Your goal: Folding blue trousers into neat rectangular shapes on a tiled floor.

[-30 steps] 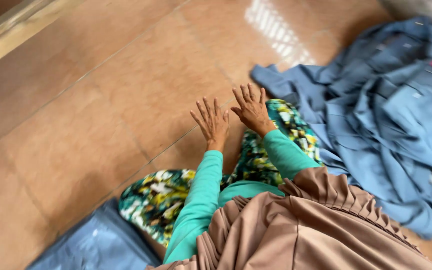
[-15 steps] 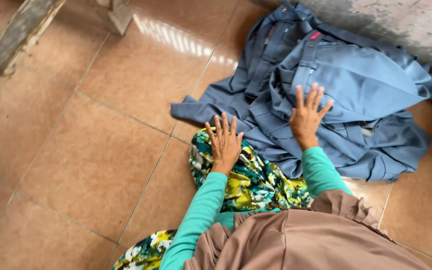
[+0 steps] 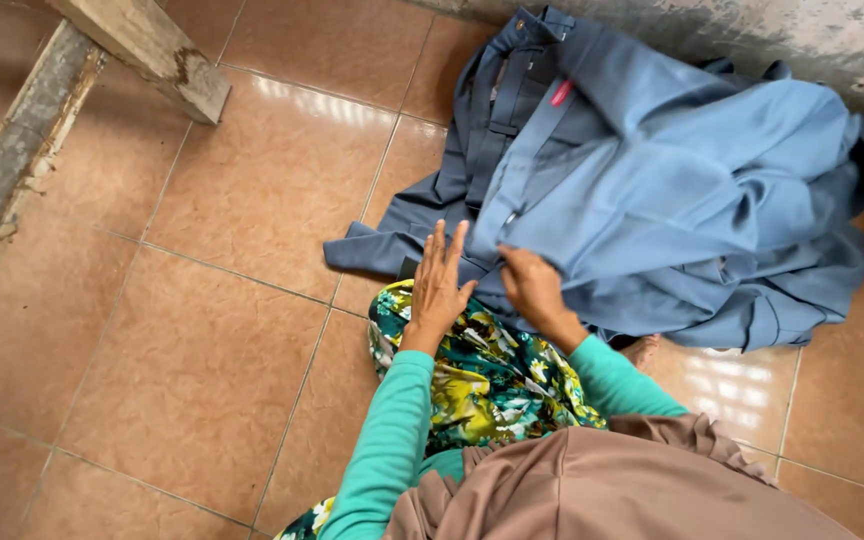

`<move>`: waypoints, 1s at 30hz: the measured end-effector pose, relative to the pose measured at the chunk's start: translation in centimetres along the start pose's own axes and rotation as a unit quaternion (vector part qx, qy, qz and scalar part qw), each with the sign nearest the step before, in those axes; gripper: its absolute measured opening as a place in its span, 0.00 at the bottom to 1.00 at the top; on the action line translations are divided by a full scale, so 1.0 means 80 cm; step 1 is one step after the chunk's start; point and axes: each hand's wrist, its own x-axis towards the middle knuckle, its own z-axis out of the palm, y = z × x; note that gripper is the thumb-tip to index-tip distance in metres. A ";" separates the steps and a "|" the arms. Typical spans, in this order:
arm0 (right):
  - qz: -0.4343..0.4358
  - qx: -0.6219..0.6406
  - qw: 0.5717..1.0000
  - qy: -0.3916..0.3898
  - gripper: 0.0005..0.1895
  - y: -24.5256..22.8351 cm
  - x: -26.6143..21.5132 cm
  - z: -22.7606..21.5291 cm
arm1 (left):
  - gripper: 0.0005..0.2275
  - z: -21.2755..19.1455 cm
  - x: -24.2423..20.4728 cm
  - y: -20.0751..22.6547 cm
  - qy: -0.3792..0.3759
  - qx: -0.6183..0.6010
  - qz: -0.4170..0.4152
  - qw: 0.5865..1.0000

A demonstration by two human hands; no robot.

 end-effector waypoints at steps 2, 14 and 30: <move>0.007 0.083 0.995 -0.059 0.18 -0.038 -0.022 -0.011 | 0.42 0.013 0.000 -0.020 -0.025 0.037 0.020 0.999; -0.119 0.023 0.991 -0.058 0.17 0.034 0.180 -0.087 | 0.33 -0.026 -0.024 -0.057 -0.196 -0.208 -0.235 0.929; -0.320 -0.215 0.922 0.016 0.18 0.092 0.242 -0.052 | 0.33 0.092 0.045 -0.099 -0.052 -0.261 -0.344 0.901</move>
